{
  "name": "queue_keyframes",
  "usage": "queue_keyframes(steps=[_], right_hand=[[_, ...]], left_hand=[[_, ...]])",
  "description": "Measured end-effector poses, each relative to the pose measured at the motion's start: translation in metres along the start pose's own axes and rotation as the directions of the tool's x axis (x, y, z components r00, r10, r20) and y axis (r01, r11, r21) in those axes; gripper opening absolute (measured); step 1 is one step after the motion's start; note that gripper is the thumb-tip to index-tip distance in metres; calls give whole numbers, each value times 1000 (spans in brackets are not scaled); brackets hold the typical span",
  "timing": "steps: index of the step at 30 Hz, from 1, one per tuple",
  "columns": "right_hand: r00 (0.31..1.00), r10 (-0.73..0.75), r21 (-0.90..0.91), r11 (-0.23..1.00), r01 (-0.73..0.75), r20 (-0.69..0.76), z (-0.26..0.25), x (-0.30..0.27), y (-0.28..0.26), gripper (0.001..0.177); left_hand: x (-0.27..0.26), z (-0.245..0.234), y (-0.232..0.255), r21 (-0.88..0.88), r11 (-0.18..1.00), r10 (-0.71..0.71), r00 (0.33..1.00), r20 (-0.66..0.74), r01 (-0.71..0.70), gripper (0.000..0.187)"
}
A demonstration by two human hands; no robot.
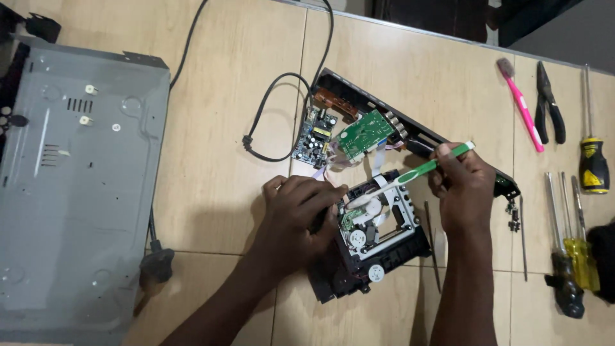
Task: The person disassembles a DVD drive, removing the top cover and detaching ribbon cables from the circuit board. They use a screwdriver to loosen screws and a toothbrush to clean the internal components, including the lens and gears.
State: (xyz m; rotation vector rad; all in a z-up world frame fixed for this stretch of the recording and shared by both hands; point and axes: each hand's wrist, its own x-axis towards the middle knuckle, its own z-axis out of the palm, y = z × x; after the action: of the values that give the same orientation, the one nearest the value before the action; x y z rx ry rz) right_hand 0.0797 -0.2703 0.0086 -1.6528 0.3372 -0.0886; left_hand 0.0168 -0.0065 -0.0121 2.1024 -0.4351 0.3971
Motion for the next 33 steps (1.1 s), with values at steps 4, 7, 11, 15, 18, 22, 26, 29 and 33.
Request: queue_keyframes(steps=[4, 7, 11, 15, 18, 22, 26, 29, 33], right_hand=[[998, 31, 30, 999, -32, 51, 7, -10, -3, 15], [999, -3, -19, 1000, 3, 40, 1, -3, 5, 17], [999, -11, 17, 1000, 10, 54, 12, -1, 2, 17], [999, -14, 33, 999, 12, 38, 1, 9, 8, 16], [996, 6, 36, 999, -9, 87, 16, -10, -9, 15], [996, -55, -31, 998, 57, 64, 11, 0, -5, 18], [992, -67, -23, 997, 70, 108, 16, -2, -11, 21], [992, -70, -50, 996, 76, 109, 8, 1, -7, 22], [987, -35, 17, 999, 32, 156, 22, -7, -16, 16]], left_hand=[[-1, 1, 0, -8, 1000, 8, 1000, 4, -8, 24], [-2, 3, -2, 33, 999, 25, 1000, 0, -25, 26], [3, -3, -1, 37, 999, 16, 1000, 6, -16, 18], [0, -1, 0, 20, 1000, 12, 1000, 0, -12, 16], [-2, 2, -1, 25, 1000, 8, 1000, 9, -8, 18], [-1, 2, -2, 32, 999, 23, 1000, -7, -23, 19], [-1, 0, -2, 45, 999, 30, 1000, -11, -29, 19], [-2, 2, 0, 47, 998, 42, 999, -17, -41, 17], [0, 0, -2, 37, 999, 34, 999, -3, -34, 23]])
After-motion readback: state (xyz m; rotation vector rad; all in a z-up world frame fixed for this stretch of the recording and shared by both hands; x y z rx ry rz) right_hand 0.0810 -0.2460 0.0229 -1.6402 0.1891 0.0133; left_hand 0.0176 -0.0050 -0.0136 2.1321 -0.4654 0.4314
